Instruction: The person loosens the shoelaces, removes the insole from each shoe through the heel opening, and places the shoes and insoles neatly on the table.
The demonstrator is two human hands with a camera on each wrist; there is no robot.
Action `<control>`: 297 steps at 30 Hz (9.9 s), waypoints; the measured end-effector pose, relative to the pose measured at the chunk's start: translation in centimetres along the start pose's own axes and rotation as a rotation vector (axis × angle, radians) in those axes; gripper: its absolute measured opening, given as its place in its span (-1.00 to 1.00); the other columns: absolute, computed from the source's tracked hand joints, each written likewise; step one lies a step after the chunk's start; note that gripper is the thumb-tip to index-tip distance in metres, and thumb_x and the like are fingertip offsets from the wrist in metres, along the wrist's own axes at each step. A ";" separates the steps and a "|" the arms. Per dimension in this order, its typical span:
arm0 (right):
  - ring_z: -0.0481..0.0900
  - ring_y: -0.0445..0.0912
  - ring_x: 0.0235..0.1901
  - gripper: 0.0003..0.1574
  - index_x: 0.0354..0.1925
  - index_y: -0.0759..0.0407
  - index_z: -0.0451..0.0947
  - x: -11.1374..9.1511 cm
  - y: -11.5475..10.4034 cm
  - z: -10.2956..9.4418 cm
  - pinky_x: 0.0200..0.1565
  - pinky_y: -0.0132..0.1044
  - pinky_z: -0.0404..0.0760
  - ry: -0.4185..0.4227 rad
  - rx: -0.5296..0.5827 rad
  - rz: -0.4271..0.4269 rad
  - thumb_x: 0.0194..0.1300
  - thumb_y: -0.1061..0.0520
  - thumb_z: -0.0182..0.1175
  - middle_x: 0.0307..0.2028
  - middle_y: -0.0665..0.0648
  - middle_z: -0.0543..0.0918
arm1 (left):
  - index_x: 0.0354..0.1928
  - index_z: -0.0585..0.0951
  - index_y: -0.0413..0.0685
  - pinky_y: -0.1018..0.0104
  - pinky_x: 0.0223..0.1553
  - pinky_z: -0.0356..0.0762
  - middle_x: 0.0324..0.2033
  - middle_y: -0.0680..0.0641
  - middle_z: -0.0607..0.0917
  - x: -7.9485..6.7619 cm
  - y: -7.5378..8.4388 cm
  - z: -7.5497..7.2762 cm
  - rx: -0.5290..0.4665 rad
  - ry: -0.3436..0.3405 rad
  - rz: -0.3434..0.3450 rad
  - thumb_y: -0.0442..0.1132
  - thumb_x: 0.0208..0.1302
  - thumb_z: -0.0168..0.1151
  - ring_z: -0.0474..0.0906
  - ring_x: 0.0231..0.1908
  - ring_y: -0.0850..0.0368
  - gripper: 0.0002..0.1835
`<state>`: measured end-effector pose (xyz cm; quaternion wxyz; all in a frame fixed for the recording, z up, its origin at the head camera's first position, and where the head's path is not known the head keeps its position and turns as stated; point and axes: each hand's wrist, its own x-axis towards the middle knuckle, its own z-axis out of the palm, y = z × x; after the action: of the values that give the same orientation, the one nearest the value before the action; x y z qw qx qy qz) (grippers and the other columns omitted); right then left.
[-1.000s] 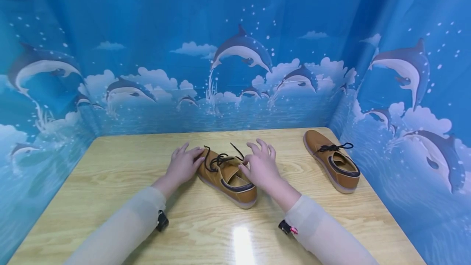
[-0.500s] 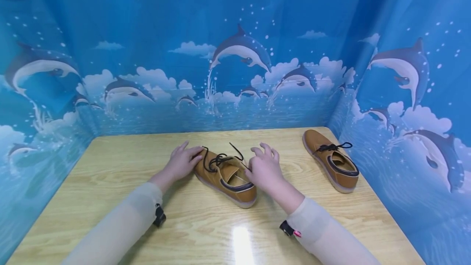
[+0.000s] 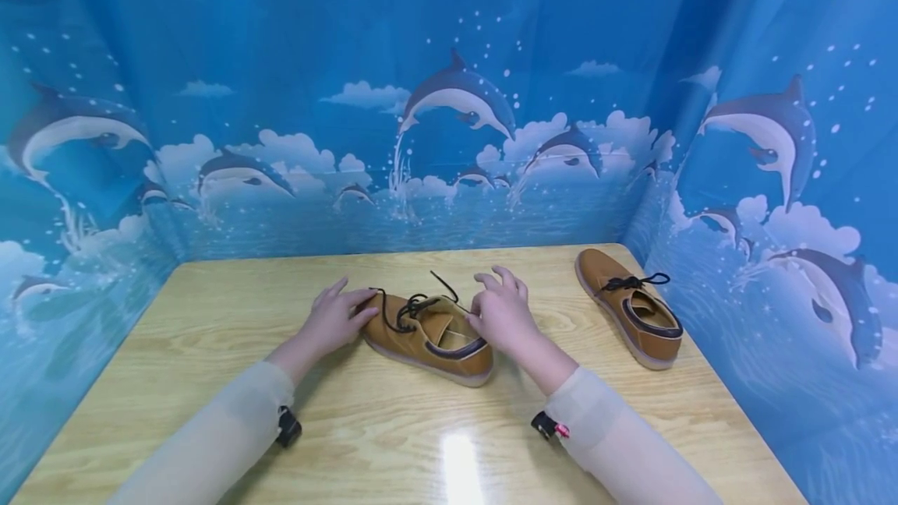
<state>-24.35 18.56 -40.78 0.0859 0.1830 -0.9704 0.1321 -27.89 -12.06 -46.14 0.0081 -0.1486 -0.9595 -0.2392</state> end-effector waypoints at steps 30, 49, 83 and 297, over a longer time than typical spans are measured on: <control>0.07 0.31 0.45 -0.89 -0.44 -0.01 0.75 2.6 0.9 0.8 0.34 0.39 0.12 -0.004 0.043 -0.010 0.18 0.03 0.47 0.36 0.27 0.43 | 0.26 0.61 0.10 -0.37 0.43 -0.14 0.15 -0.05 0.67 -4.2 2.3 -0.1 0.226 0.100 -0.142 0.18 0.38 0.20 0.12 0.45 -0.32 -0.47; 0.06 0.32 0.45 -0.90 -0.42 -0.02 0.77 3.4 1.1 1.1 0.33 0.39 0.13 -0.009 0.043 -0.023 0.19 0.02 0.47 0.36 0.27 0.42 | 0.26 0.61 0.10 -0.37 0.43 -0.19 0.15 -0.05 0.67 -5.1 2.9 -0.2 0.275 0.106 -0.156 0.22 0.39 0.17 0.17 0.43 -0.32 -0.46; -0.03 0.35 0.47 -0.88 -0.28 -0.08 0.78 2.9 0.5 0.3 0.34 0.46 -0.01 -0.140 0.009 -0.164 0.18 -0.01 0.47 0.46 0.27 0.27 | 0.32 0.55 0.00 -0.35 0.44 -0.21 0.23 -0.12 0.60 -4.7 1.4 -0.9 0.239 0.038 -0.008 0.26 0.30 0.24 0.07 0.47 -0.34 -0.31; 0.31 0.05 -0.54 -0.41 -0.75 0.07 0.29 3.2 11.6 -5.5 0.13 0.24 0.18 -0.207 0.102 0.386 0.44 -0.01 -0.03 -0.74 0.00 0.29 | 0.33 0.55 0.08 -0.34 0.45 -0.36 0.26 -0.04 0.59 -4.5 4.8 -1.0 0.393 -0.030 -0.165 0.42 -0.03 0.38 0.08 0.48 -0.26 -0.09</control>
<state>-31.05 29.46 -37.47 -0.0506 0.0105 -0.9831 0.1754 -22.27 -9.73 -43.50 0.0029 -0.0687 -0.9966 -0.0452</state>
